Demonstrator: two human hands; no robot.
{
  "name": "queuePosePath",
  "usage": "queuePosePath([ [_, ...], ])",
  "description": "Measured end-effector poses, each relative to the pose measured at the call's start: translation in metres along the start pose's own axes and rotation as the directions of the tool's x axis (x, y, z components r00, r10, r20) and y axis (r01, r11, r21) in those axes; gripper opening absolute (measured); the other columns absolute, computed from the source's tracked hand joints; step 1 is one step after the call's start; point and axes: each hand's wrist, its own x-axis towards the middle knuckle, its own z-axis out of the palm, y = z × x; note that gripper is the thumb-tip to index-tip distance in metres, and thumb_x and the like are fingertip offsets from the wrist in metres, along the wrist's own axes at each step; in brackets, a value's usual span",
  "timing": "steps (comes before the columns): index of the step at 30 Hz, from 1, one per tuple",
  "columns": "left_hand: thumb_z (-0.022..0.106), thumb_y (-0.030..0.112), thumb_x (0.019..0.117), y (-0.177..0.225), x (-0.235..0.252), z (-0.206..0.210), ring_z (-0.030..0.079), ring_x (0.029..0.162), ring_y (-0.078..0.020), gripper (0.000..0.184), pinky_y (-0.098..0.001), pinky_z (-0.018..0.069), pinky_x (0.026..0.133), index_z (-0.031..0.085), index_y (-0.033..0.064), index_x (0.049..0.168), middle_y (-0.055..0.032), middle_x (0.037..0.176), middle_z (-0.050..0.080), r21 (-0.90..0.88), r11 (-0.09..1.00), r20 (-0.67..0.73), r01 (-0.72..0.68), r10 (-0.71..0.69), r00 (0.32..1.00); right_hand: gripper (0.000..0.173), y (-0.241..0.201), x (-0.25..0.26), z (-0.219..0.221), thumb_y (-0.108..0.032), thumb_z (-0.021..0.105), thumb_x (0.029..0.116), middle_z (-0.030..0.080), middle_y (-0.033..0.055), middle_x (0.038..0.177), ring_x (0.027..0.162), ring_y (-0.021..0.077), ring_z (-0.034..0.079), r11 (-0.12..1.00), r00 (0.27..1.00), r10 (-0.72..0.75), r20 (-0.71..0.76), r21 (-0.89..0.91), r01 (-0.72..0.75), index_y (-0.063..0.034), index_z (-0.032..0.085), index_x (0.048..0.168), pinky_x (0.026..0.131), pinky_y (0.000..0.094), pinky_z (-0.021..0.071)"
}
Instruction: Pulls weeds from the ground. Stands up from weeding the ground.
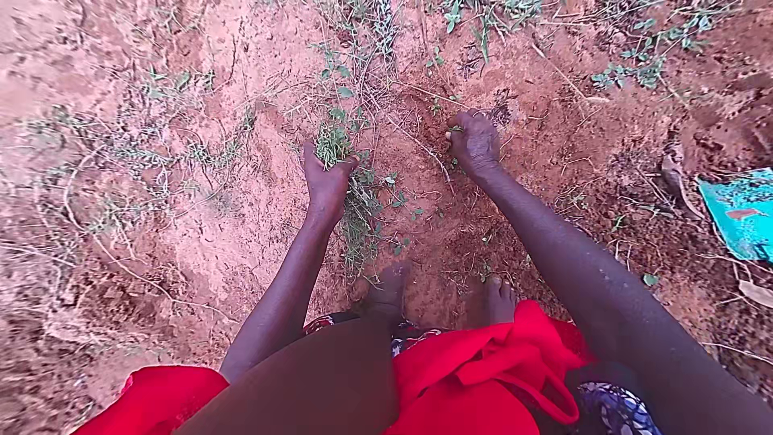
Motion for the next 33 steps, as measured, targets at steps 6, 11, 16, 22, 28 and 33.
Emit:
queuePosePath([
  [6,0.070,-0.010,0.0816,-0.002,0.000,0.000,0.065,0.108,-0.0167,0.085,-0.0324,0.0585,0.089,0.027,0.0032,0.154,-0.0161,0.133,0.054,-0.019,1.000,0.003,-0.002,0.002,1.000,0.025,0.006,-0.001,-0.011,-0.002,0.055,0.0997,0.063,0.0278,0.126,0.117,0.0469,0.062,0.993,0.977,-0.115,0.177,0.033,0.111,0.0006,0.068,0.121,0.097,0.0650,0.0470],
  [11,0.070,-0.009,0.0822,0.001,0.000,-0.001,0.066,0.104,-0.0159,0.086,-0.0316,0.0594,0.086,0.026,0.0038,0.155,-0.0153,0.132,0.054,-0.026,0.999,-0.003,0.024,-0.024,1.000,0.021,0.011,0.008,-0.033,-0.008,0.055,0.1026,0.065,0.0195,0.107,0.083,0.0227,0.063,0.916,0.999,-0.012,0.030,0.402,-0.001,0.0059,0.060,0.118,0.078,0.0428,0.0527],
  [16,0.069,-0.009,0.0815,0.000,0.001,0.000,0.065,0.105,-0.0148,0.087,-0.0306,0.0586,0.087,0.026,0.0043,0.155,-0.0147,0.131,0.054,-0.028,0.999,0.000,0.026,-0.026,1.000,0.029,0.013,0.033,-0.048,0.000,0.048,0.0994,0.067,0.0161,0.114,0.076,0.0172,0.063,0.909,0.987,0.101,-0.129,0.415,-0.039,0.0019,0.057,0.127,0.070,0.0361,0.0527],
  [22,0.068,-0.011,0.0810,0.000,0.001,0.000,0.066,0.103,-0.0145,0.089,-0.0297,0.0588,0.085,0.023,0.0038,0.156,-0.0150,0.132,0.054,-0.032,0.999,0.003,0.036,-0.036,0.999,0.030,0.003,0.057,-0.044,-0.002,0.055,0.0975,0.058,0.0299,0.131,0.126,0.0449,0.056,1.000,0.998,-0.026,0.055,-0.009,0.027,-0.0032,0.070,0.123,0.104,0.0597,0.0441],
  [28,0.069,-0.012,0.0812,-0.002,0.004,-0.003,0.068,0.097,-0.0158,0.087,-0.0314,0.0611,0.081,0.027,0.0055,0.155,-0.0147,0.130,0.055,-0.042,0.998,-0.008,0.039,-0.039,0.999,0.033,-0.012,0.056,-0.036,-0.002,0.063,0.0935,0.059,0.0292,0.131,0.122,0.0464,0.058,0.998,0.995,-0.003,0.096,-0.063,0.009,-0.0054,0.070,0.125,0.099,0.0628,0.0467],
  [33,0.070,-0.010,0.0821,-0.002,0.005,-0.003,0.067,0.103,-0.0173,0.086,-0.0327,0.0602,0.085,0.026,0.0044,0.155,-0.0160,0.132,0.054,-0.048,0.998,-0.001,0.048,-0.048,0.999,0.025,-0.012,0.057,-0.027,-0.011,0.059,0.1013,0.060,0.0283,0.132,0.125,0.0452,0.058,0.997,0.999,0.042,0.011,-0.067,-0.041,0.0024,0.067,0.121,0.102,0.0610,0.0460],
])
